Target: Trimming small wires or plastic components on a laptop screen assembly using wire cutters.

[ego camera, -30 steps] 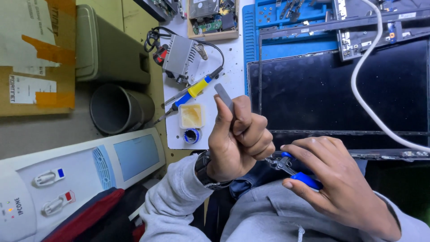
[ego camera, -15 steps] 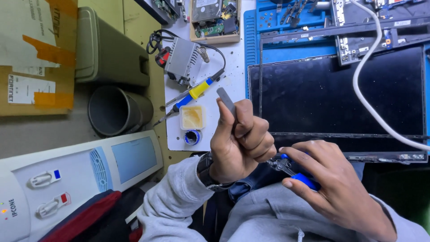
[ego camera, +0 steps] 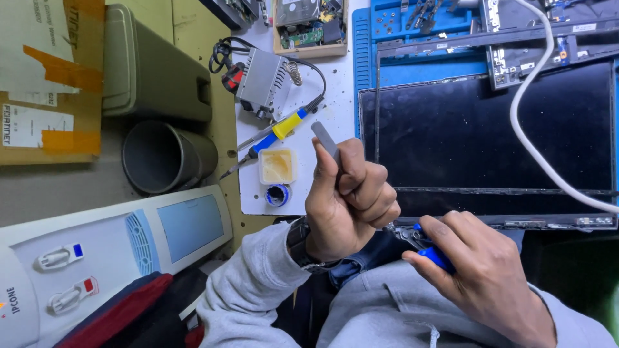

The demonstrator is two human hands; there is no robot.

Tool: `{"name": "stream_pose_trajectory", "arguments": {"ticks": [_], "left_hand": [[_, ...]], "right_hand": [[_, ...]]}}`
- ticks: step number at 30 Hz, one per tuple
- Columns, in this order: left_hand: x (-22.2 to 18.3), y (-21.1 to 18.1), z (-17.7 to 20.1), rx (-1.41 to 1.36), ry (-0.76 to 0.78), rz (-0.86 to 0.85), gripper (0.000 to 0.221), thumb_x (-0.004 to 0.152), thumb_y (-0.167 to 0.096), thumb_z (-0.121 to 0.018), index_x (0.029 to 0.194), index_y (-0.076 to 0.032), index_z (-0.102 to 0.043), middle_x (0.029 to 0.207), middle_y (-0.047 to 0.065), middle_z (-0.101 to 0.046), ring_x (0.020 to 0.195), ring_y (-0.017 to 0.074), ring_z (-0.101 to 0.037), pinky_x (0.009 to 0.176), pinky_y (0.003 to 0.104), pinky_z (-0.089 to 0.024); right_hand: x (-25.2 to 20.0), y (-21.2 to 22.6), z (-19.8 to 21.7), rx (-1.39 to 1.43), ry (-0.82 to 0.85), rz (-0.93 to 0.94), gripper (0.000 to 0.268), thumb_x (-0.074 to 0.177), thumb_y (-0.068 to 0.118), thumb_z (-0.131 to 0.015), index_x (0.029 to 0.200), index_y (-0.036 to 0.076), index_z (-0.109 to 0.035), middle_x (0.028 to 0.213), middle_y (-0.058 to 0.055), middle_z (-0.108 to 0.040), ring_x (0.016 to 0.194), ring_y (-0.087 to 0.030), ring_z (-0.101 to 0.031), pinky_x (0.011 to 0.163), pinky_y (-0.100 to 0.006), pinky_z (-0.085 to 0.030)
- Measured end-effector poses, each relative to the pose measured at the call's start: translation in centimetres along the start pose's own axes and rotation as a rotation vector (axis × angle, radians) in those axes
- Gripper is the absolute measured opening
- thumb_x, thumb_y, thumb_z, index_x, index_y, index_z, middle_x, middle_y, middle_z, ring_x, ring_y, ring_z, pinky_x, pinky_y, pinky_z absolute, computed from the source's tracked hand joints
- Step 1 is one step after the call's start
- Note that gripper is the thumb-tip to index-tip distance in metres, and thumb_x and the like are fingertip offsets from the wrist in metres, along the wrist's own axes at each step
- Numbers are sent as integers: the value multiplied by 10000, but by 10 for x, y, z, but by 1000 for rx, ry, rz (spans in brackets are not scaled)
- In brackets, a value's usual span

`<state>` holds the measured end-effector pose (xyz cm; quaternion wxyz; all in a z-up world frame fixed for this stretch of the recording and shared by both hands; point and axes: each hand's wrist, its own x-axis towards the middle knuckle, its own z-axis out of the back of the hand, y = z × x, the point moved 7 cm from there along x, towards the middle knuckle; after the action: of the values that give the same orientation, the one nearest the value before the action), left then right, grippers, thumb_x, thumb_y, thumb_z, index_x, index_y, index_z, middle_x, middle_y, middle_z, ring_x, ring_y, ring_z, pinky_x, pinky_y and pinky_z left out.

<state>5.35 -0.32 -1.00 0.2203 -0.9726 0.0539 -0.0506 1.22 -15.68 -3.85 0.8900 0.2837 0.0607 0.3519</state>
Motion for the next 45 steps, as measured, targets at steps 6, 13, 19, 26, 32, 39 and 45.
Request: {"name": "stream_pose_trajectory", "arguments": {"ticks": [6, 13, 19, 26, 32, 39, 45], "left_hand": [[3, 2, -9, 40, 5, 146, 461, 1013, -579, -303, 769, -188, -311, 575, -50, -198, 436, 75, -110, 391, 238, -127], [-3, -9, -12, 2, 50, 73, 452, 1024, -560, -319, 782, -179, -304, 562, -31, -192, 421, 91, -93, 385, 261, -118], [-2, -19, -11, -18, 34, -3, 447, 1030, -542, -320, 780, -171, -306, 554, -27, -177, 417, 93, -69, 373, 267, -99], [-4, -6, -5, -34, 30, 39, 460, 1032, -559, -295, 784, -172, -298, 561, -25, -185, 431, 100, -81, 393, 260, -112], [-3, -5, -7, -8, 50, 50, 465, 1028, -567, -282, 783, -171, -304, 559, -22, -200, 428, 98, -85, 388, 266, -124], [-3, -2, -6, -18, 51, 67, 466, 1025, -571, -290, 779, -175, -308, 560, -27, -188, 425, 96, -77, 385, 267, -119], [-5, 2, -3, 2, 19, 59, 478, 1021, -584, -273, 772, -177, -305, 555, -30, -190, 422, 88, -81, 382, 260, -115]], "right_hand": [[-2, 0, 2, -79, 50, 48, 471, 929, 539, -606, 1128, 114, -633, 847, -56, -623, 638, -200, -608, 562, -350, -496], [7, 4, 18, -15, -13, 59, 582, 868, 549, -672, 1208, 79, -637, 1052, -107, -645, 843, -288, -601, 764, -422, -467], [6, 0, 23, -78, -93, 47, 636, 876, 574, -629, 1310, 110, -604, 1194, -130, -620, 1075, -321, -611, 948, -485, -409], [14, 5, 16, 45, -17, 64, 596, 908, 549, -591, 1309, 108, -597, 1189, -114, -600, 1054, -300, -588, 908, -460, -413], [15, -1, 13, 126, 56, 18, 593, 910, 542, -575, 1329, 122, -596, 1195, -106, -616, 1052, -271, -599, 883, -445, -420], [17, 2, 14, 175, 52, 48, 581, 922, 522, -577, 1321, 100, -587, 1198, -106, -604, 1058, -277, -590, 905, -445, -417], [14, 5, 13, 52, -3, 61, 608, 909, 545, -595, 1345, 121, -606, 1166, -119, -594, 1017, -284, -579, 866, -447, -413]]}}
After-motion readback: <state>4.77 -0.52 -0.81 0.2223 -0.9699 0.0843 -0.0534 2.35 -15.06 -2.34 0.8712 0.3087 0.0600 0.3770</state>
